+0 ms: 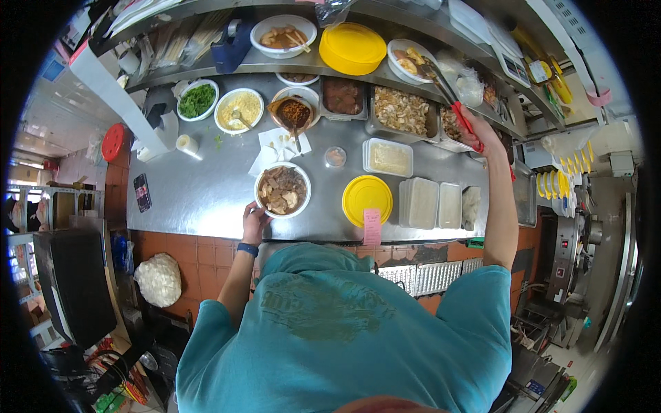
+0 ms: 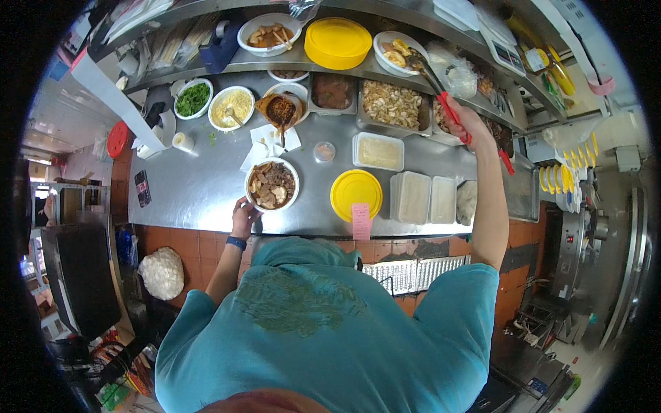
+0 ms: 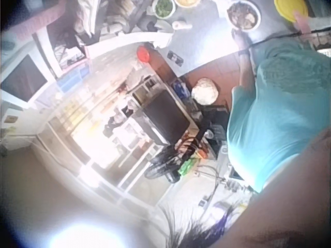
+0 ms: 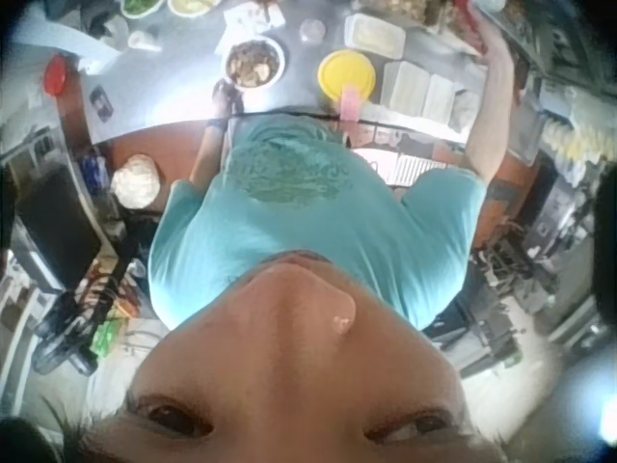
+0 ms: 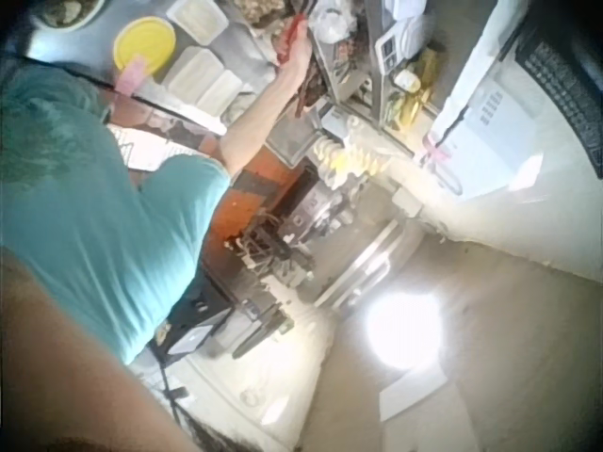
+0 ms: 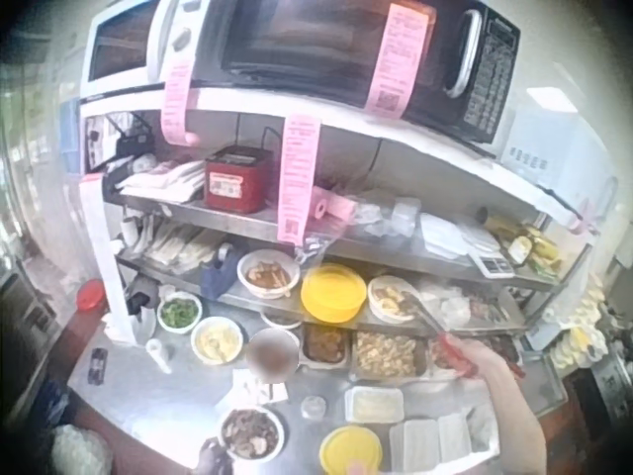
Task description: The person assembles a takeout meal by placing fried tofu, braised meat, and a fried egg into a bowl, then adds broth and seasonings. They seal the bowl with a lid, place it in a plastic bag, and prepare a second container with fried tofu and meat.
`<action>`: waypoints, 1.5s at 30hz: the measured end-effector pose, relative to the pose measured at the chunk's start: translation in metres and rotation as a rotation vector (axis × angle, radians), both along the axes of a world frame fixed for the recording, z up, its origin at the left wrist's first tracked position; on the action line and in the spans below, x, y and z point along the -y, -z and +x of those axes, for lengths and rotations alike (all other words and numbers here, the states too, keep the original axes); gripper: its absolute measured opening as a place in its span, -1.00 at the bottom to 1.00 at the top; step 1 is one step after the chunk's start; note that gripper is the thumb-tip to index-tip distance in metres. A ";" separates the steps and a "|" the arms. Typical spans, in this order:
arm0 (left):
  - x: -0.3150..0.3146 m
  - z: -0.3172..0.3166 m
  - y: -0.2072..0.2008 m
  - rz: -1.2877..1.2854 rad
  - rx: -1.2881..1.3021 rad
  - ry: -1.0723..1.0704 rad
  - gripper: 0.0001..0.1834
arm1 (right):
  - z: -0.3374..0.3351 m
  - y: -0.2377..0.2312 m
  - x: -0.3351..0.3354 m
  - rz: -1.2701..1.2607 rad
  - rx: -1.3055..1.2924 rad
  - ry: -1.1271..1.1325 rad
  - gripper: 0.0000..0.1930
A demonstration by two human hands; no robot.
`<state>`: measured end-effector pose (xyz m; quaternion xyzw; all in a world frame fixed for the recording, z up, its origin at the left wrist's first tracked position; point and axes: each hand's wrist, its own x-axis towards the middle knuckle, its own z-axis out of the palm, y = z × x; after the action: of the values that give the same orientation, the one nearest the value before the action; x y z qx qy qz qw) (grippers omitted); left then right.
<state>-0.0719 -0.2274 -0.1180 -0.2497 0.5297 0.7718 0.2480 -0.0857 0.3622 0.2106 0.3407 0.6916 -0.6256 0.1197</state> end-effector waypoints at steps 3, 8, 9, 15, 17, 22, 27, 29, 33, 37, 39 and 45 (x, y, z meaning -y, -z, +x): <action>-0.002 0.000 0.003 -0.039 0.021 -0.006 -0.62 | 0.015 0.001 0.004 0.018 -0.069 0.012 -0.52; -0.004 0.003 0.011 -0.025 -0.011 -0.065 -0.79 | 0.104 0.021 0.049 0.108 -0.064 0.212 -0.56; -0.005 0.004 0.011 0.012 -0.028 -0.077 -0.79 | 0.125 0.031 0.067 0.168 0.009 0.289 -0.60; -0.009 0.002 -0.005 0.018 0.003 -0.066 -0.78 | 0.180 0.104 0.205 0.129 0.319 -0.341 -0.64; -0.009 0.003 -0.009 0.037 0.018 -0.058 -0.78 | 0.164 0.126 0.244 0.201 0.018 -0.591 -0.58; -0.007 0.001 -0.008 0.025 0.033 -0.045 -0.78 | 0.125 0.146 0.297 0.637 -0.062 -0.705 -0.56; -0.006 0.002 0.000 0.011 0.038 -0.043 -0.75 | 0.138 0.079 0.239 0.723 0.068 -0.552 -0.57; -0.006 0.003 0.001 0.049 0.027 -0.053 -0.76 | 0.123 0.070 0.217 0.795 0.052 -0.485 -0.58; -0.007 0.002 -0.001 0.050 0.040 -0.072 -0.79 | 0.030 0.104 0.197 0.801 -0.082 -0.430 -0.60; -0.005 0.002 -0.001 0.050 0.043 -0.041 -0.80 | -0.071 0.143 0.206 0.966 -0.262 -0.505 -0.62; -0.004 0.003 0.001 0.072 0.030 -0.042 -0.80 | -0.107 0.149 0.218 1.020 -0.149 -0.541 -0.62; -0.002 0.004 0.009 0.085 0.060 -0.063 -0.80 | -0.183 0.147 0.245 1.098 -0.015 -0.607 -0.56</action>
<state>-0.0679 -0.2252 -0.1268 -0.2785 0.4805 0.7931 0.2499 -0.2684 0.1169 0.0633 0.1367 0.9788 -0.1195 0.0948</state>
